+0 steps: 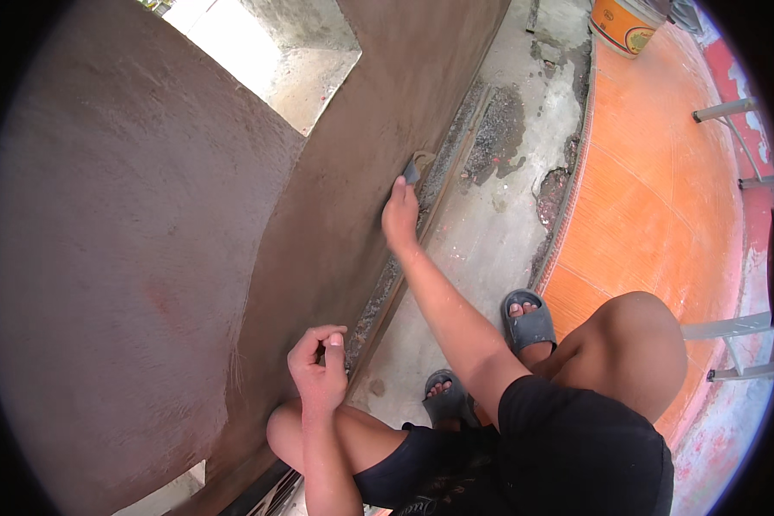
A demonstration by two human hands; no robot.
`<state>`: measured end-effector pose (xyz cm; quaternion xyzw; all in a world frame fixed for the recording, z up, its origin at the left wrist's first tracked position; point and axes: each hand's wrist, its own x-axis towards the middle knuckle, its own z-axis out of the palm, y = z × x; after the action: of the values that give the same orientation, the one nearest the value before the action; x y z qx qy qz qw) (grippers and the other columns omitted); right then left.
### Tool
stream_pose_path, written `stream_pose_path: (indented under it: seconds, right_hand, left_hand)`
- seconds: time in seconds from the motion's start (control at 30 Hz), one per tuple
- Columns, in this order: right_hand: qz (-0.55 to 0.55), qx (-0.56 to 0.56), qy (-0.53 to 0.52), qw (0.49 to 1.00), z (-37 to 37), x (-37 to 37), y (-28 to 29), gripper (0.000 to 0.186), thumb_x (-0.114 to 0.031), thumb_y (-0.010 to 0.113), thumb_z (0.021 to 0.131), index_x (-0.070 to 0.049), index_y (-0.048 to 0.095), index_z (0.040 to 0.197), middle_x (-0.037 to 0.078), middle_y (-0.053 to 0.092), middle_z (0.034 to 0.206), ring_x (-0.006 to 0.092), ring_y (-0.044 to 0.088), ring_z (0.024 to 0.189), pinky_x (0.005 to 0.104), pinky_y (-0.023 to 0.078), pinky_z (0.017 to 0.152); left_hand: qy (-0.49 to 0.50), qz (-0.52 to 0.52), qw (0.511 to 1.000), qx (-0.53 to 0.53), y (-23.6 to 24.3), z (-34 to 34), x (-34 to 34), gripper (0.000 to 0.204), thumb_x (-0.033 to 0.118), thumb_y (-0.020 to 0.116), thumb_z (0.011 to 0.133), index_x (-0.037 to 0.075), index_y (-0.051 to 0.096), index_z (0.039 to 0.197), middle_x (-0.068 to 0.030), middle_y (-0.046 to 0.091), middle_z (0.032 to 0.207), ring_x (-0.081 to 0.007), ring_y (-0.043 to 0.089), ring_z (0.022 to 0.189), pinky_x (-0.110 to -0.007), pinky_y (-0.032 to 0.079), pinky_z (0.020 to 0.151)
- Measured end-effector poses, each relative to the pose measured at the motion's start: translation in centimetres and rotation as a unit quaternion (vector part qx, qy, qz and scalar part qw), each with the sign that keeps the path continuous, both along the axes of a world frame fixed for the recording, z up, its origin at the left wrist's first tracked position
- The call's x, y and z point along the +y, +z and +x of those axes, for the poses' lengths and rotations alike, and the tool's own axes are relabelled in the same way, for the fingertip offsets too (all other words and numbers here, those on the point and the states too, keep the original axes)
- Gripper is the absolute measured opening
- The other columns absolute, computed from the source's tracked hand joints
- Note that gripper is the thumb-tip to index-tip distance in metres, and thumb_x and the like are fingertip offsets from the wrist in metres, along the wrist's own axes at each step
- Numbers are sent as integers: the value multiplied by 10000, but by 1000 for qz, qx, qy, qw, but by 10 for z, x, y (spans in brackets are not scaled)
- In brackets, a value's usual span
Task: The person uses a trowel to smooth a freshly plastered wall surface. They repeatedly scrape and level the wet plaster along the lower wall section, moving the tool back and forth to even out the texture.
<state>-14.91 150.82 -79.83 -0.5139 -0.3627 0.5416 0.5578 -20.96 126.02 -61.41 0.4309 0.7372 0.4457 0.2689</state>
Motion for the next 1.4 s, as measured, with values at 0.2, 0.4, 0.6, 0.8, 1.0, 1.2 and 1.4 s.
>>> stream_pose_path:
  seconds: [0.2,0.4,0.6,0.8,1.0,1.2,1.4]
  right_hand:
    - [27,37,25,999,-23,-86,20,506,-334,350,1113,96,511,1325,203,603,1302,265,550,1208,363,374,1067]
    - [-34,-2,-39,999,20,19,31,525,-398,349,1103,63,587,1019,165,647,955,236,572,899,380,441,882]
    - [-60,-15,83,995,-34,-106,-2,456,-339,375,1108,69,576,1132,191,642,1059,263,570,967,384,427,939]
    - [17,27,-5,999,-12,-13,-36,503,-375,357,1109,67,584,1032,161,636,968,239,561,918,381,437,902]
    - [28,18,-71,997,-9,-8,-12,550,-427,373,1092,79,568,998,196,625,925,282,554,882,403,439,886]
    - [-120,42,42,991,-37,-105,19,475,-356,385,1101,69,574,1201,255,646,1139,336,601,1081,419,439,965]
    - [-18,19,-84,996,19,32,66,526,-379,339,1103,84,590,1078,194,672,1022,259,607,938,395,447,891]
  left_hand:
    - [-22,-29,999,3,-8,1,-3,114,54,594,935,-6,691,924,-6,583,711,-80,527,669,-251,434,640]
    - [-13,9,1000,-20,-1,3,-4,134,101,600,964,4,689,936,9,567,687,-66,500,626,-243,412,593]
    - [-13,-5,1000,-18,-7,1,-5,141,110,606,977,4,689,938,19,568,703,-56,494,634,-233,390,584]
    - [10,-8,1000,-22,-2,-4,-13,130,88,592,982,4,686,949,-2,588,745,-67,524,643,-236,416,587]
    - [30,48,995,-79,3,-9,-14,150,74,564,988,-8,683,946,-15,589,759,-76,538,656,-237,439,605]
    - [-3,31,999,-36,5,-7,-23,150,71,566,983,-11,684,941,-26,600,785,-83,549,667,-235,450,631]
    - [-11,54,998,-38,10,-11,-23,133,63,577,971,-14,681,939,-33,588,750,-97,545,658,-241,426,617]
